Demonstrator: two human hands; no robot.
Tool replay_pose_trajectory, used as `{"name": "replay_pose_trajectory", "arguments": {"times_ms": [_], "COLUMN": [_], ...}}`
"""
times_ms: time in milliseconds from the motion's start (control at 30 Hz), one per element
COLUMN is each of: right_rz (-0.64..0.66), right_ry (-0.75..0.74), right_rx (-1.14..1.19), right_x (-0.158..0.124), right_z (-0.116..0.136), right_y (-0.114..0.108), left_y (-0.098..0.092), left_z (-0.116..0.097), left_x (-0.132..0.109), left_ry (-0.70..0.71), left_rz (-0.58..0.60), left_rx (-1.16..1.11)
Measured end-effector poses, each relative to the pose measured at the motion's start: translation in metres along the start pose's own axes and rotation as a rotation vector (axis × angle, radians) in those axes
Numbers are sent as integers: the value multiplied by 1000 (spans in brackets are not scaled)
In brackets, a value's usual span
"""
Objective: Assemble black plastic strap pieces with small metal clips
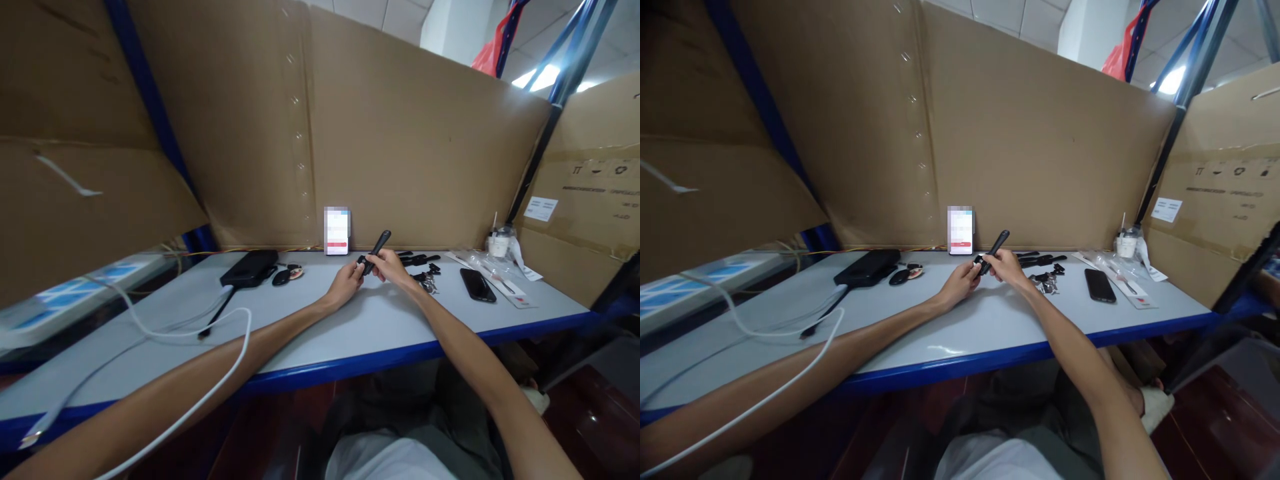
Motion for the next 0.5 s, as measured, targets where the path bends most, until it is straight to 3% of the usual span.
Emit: {"name": "replay_pose_trajectory", "arguments": {"times_ms": [67,133,167,267,333,400,500], "right_rz": [68,76,21,-320,-445,-300,112], "right_ry": [32,35,27,33,141,316,516], "right_rx": [-58,-146,-189,-432,-706,-871,-869], "right_x": [2,3,3,-8,-21,-28,-42], "right_z": [1,3,5,11,7,-13,-45], "right_y": [-5,-27,-47,-127,-166,-175,-150], "left_y": [2,3,3,5,7,7,7], "left_z": [2,6,8,13,12,10,8], "left_x": [-1,-3,-3,-6,-7,-8,-9], "left_ry": [-39,-99,-133,-211,-229,-226,-219], "left_rz": [9,9,6,12,27,33,33], "left_rx": [-30,-56,-62,-67,-66,-59,-44]}}
Point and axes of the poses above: each hand's wrist, its own x-axis towards the middle knuckle, its own y-axis out of the palm, z = x × y, the point moved 10 cm from there along x, towards the middle knuckle, and after that the axes turned 6 degrees about -x, right-handed, at the moved point
